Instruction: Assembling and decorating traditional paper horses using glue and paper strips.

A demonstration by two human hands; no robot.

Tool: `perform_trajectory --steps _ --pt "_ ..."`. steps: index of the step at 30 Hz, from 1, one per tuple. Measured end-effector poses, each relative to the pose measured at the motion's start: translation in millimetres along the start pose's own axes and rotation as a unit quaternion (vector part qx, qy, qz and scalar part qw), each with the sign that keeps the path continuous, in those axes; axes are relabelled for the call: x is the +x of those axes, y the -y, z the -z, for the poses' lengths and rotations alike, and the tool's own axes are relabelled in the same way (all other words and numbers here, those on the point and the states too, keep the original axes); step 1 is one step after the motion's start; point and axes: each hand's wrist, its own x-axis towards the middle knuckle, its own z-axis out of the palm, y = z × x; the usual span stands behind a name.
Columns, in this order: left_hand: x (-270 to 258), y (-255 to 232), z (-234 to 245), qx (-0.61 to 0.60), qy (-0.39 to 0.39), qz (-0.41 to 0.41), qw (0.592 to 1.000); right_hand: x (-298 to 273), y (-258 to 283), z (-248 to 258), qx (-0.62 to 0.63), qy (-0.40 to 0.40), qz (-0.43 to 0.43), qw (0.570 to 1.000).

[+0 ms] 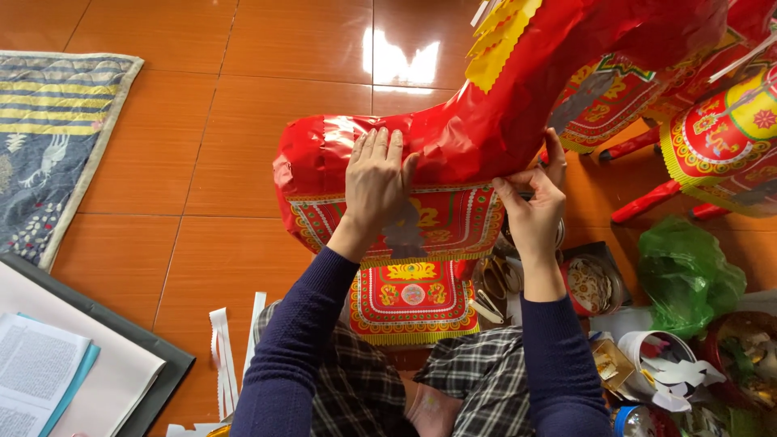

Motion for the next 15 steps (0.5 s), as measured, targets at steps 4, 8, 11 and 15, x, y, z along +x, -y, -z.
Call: perform_trajectory --steps 4,8,11,15 --pt "0 2 -3 0.009 -0.006 -0.007 1.000 -5 -38 3 -0.008 0.000 0.008 1.000" --pt "-1 -1 2 -0.003 0.002 -0.005 1.000 6 -35 2 0.059 0.021 0.009 0.998" --pt "-2 1 1 0.005 0.003 -0.008 1.000 11 -52 -5 0.019 0.077 0.090 0.993" --pt "-2 -1 -5 0.013 -0.002 -0.006 1.000 15 -67 -3 0.054 0.115 0.028 0.992"
